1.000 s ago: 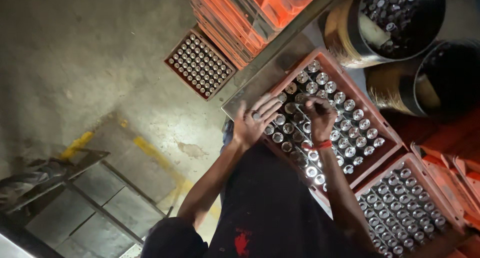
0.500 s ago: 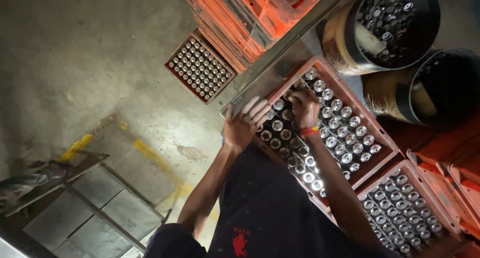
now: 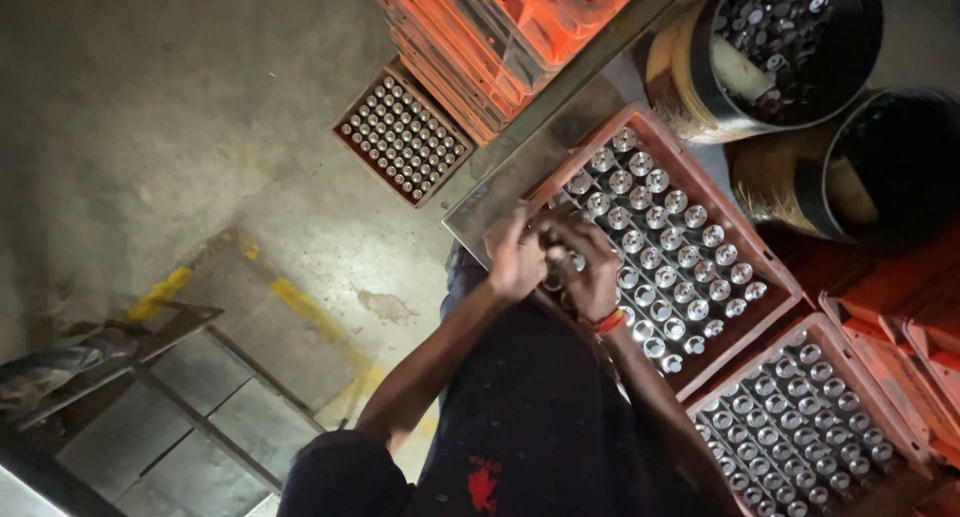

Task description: The person repeatedly picks small metal caps from a bucket and places them into empty slots in a red plastic crate. The person works continuously to fill the crate with the caps.

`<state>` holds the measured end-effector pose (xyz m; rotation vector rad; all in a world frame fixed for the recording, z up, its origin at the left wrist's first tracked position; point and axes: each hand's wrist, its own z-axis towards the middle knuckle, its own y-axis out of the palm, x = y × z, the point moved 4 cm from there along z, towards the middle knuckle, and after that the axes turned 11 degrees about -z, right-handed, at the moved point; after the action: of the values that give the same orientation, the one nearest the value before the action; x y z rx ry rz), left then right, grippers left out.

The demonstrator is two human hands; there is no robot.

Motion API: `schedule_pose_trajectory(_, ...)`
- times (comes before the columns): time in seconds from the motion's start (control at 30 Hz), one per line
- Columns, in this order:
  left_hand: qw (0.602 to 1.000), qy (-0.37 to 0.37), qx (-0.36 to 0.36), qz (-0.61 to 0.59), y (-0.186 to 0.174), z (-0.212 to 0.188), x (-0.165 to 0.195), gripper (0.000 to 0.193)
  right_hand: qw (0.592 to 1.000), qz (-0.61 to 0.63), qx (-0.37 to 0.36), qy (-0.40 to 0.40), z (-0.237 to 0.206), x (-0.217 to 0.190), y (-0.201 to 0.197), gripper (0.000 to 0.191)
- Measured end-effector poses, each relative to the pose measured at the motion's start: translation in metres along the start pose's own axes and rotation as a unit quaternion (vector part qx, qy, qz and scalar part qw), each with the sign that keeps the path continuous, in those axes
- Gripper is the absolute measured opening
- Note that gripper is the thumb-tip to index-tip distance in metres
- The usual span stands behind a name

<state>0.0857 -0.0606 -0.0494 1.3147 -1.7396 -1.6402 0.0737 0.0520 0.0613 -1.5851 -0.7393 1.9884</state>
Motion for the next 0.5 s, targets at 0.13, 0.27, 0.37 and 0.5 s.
schedule_pose_trajectory(0.13, 0.997, -0.025, 0.003, 0.078, -0.016, -0.007, -0.014, 0.085, 0.999, 0.014, 0.002, 0.043, -0.017, 0.0, -0.001, 0.025)
schedule_pose_trajectory(0.27, 0.962, 0.029, 0.052, 0.267, 0.011, -0.019, 0.005, 0.091, 0.954, 0.125, 0.058, 0.267, -0.011, 0.055, -0.011, 0.034)
schedule_pose_trajectory(0.37, 0.96, 0.037, 0.045, 0.273, 0.038, -0.028, 0.015, 0.091, 0.985, -0.073, 0.069, 0.14, 0.015, 0.077, -0.017, 0.016)
schedule_pose_trajectory(0.5, 0.956, 0.04, 0.062, 0.285, 0.054, -0.039, 0.023, 0.089, 0.98, -0.182, 0.076, 0.009, 0.04, 0.085, -0.007, 0.01)
